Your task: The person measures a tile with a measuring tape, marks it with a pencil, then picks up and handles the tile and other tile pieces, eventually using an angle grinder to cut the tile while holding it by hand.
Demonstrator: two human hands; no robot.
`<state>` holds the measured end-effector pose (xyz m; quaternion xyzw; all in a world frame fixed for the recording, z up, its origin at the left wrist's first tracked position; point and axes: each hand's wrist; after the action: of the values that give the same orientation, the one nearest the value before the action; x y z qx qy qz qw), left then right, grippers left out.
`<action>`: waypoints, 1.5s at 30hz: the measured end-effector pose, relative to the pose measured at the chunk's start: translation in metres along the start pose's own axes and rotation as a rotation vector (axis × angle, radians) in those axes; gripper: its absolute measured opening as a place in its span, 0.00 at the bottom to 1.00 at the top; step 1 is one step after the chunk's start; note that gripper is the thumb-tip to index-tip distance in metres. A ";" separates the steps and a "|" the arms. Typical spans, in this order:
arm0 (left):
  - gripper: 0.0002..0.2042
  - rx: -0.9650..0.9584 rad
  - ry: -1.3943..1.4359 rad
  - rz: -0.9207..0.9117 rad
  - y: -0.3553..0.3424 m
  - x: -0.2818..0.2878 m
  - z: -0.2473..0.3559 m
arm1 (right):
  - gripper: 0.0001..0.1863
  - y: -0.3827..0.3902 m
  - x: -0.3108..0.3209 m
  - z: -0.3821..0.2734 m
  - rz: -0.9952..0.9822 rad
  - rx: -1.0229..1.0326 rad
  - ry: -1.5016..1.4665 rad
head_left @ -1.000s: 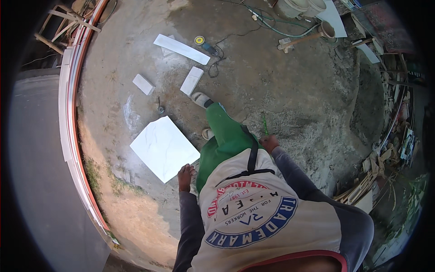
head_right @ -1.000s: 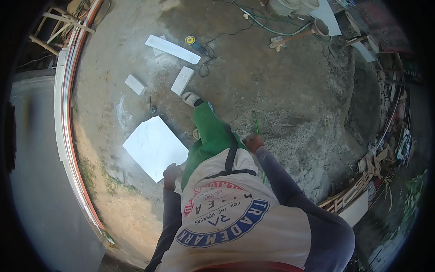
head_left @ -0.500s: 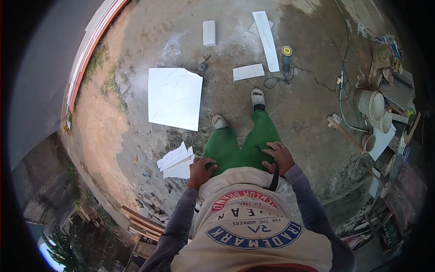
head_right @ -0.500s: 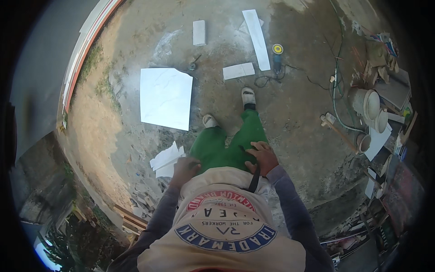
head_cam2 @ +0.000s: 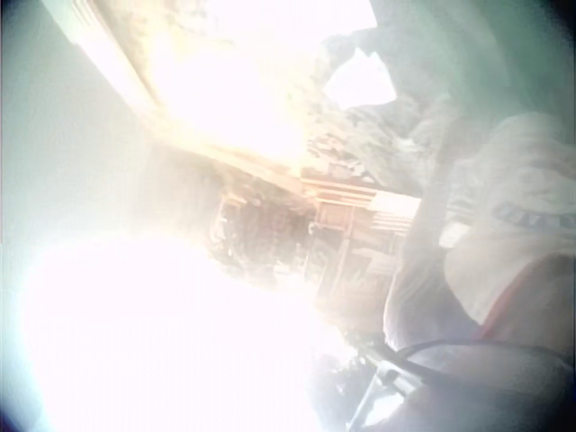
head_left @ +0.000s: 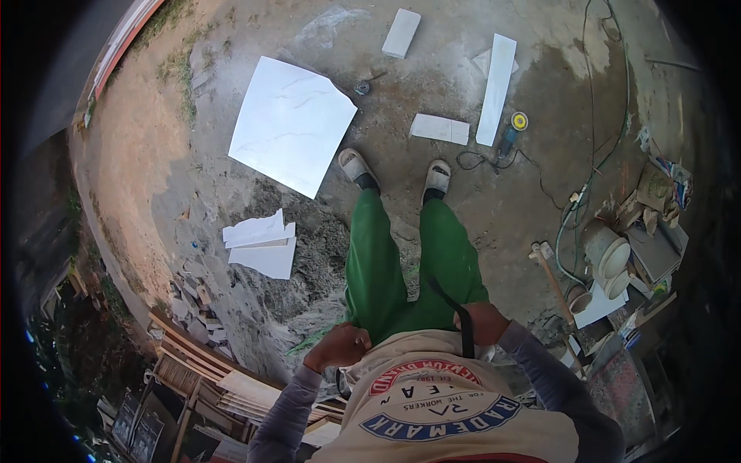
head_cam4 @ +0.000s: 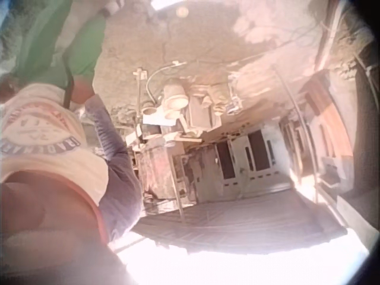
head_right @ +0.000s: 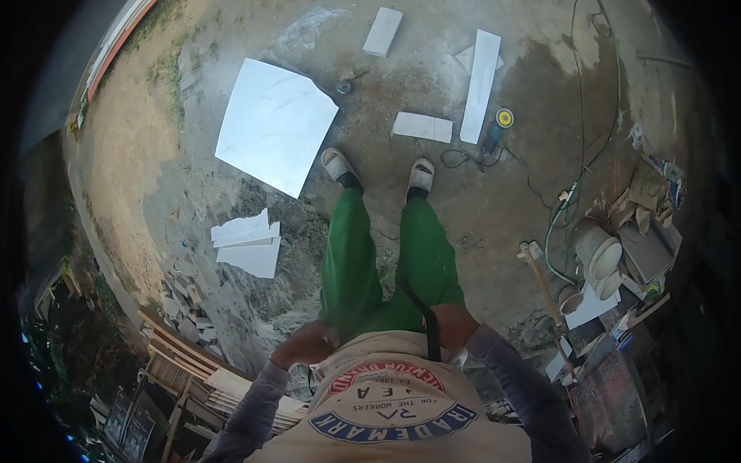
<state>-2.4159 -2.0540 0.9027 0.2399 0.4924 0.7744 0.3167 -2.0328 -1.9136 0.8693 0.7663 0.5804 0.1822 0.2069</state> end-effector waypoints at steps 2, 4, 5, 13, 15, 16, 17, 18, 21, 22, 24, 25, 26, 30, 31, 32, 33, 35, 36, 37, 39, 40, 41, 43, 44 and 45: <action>0.07 -0.112 -0.032 -0.032 -0.020 0.016 -0.010 | 0.11 0.000 -0.016 -0.002 -0.144 -0.032 0.025; 0.07 0.046 -0.094 -0.456 -0.063 0.036 -0.016 | 0.10 -0.031 -0.024 0.016 -0.193 -0.063 0.027; 0.07 0.050 -0.201 -0.468 -0.092 0.043 -0.024 | 0.09 -0.054 -0.028 0.027 -0.295 -0.113 -0.011; 0.15 -0.291 0.955 0.203 -0.266 0.215 -0.045 | 0.09 -0.345 0.099 0.028 0.685 -0.036 -0.457; 0.16 -0.522 1.170 0.450 -0.276 0.259 -0.054 | 0.17 -0.378 0.138 0.017 0.829 0.358 -0.488; 0.17 -0.722 1.210 0.601 -0.286 0.275 -0.060 | 0.19 -0.393 0.151 0.007 0.830 0.438 -0.557; 0.17 -0.863 1.249 0.645 -0.291 0.293 -0.059 | 0.20 -0.406 0.162 -0.001 0.835 0.518 -0.619; 0.16 -1.003 1.280 0.704 -0.294 0.305 -0.061 | 0.19 -0.426 0.166 0.001 0.809 0.639 -0.598; 0.18 -1.222 1.182 0.836 -0.298 0.329 -0.073 | 0.19 -0.463 0.190 0.001 0.727 0.823 -0.572; 0.14 -0.960 1.175 0.722 -0.284 0.334 -0.076 | 0.20 -0.474 0.190 0.012 0.702 0.841 -0.571; 0.12 -0.691 1.169 0.595 -0.246 0.348 -0.092 | 0.20 -0.491 0.189 0.032 0.661 0.865 -0.568; 0.10 -0.386 1.003 0.414 -0.225 0.361 -0.112 | 0.20 -0.498 0.189 0.044 0.652 0.868 -0.563; 0.10 -0.231 0.926 0.344 -0.237 0.358 -0.124 | 0.21 -0.508 0.188 0.054 0.625 0.879 -0.563; 0.07 -1.007 0.737 0.700 -0.341 0.333 -0.154 | 0.22 -0.529 0.188 0.091 0.542 0.914 -0.581; 0.08 -1.043 0.730 0.720 -0.348 0.327 -0.158 | 0.22 -0.530 0.192 0.100 0.530 0.928 -0.577; 0.10 -1.083 0.721 0.737 -0.354 0.323 -0.161 | 0.23 -0.531 0.199 0.108 0.526 0.948 -0.567; 0.11 -1.123 0.723 0.740 -0.358 0.317 -0.162 | 0.23 -0.526 0.205 0.115 0.528 0.955 -0.548; 0.13 -1.257 0.756 0.698 -0.390 0.315 -0.160 | 0.24 -0.519 0.224 0.136 0.572 0.954 -0.486; 0.14 -1.321 0.766 0.675 -0.409 0.314 -0.155 | 0.24 -0.514 0.232 0.155 0.607 0.951 -0.450; 0.17 -1.237 0.694 0.676 -0.431 0.308 -0.142 | 0.24 -0.512 0.241 0.182 0.665 0.929 -0.421; 0.26 -0.922 0.574 0.687 -0.448 0.292 -0.125 | 0.25 -0.503 0.269 0.264 0.928 0.763 -0.309; 0.26 -0.965 0.591 0.670 -0.448 0.286 -0.118 | 0.23 -0.497 0.287 0.319 1.150 0.554 -0.208; 0.25 -0.803 0.466 0.652 -0.448 0.280 -0.110 | 0.23 -0.483 0.303 0.374 1.306 0.328 -0.086; 0.25 -0.485 0.196 0.607 -0.452 0.273 -0.092 | 0.16 -0.421 0.338 0.503 1.601 0.016 0.104; 0.26 -0.316 0.052 0.595 -0.455 0.269 -0.082 | 0.22 -0.378 0.347 0.571 1.643 -0.148 0.227; 0.26 -0.134 -0.089 0.592 -0.457 0.265 -0.074 | 0.28 -0.343 0.354 0.627 1.609 -0.485 0.432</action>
<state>-2.5314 -1.7629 0.4709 0.3854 0.3344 0.8525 0.1138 -1.8945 -1.5561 0.1696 0.8274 -0.1662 0.5333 0.0583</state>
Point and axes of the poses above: each hand's wrist, its own y-axis away from the middle knuckle, its own x-axis out of the back of the hand, z = x × y, and after that the axes turned 13 degrees about x, right-handed
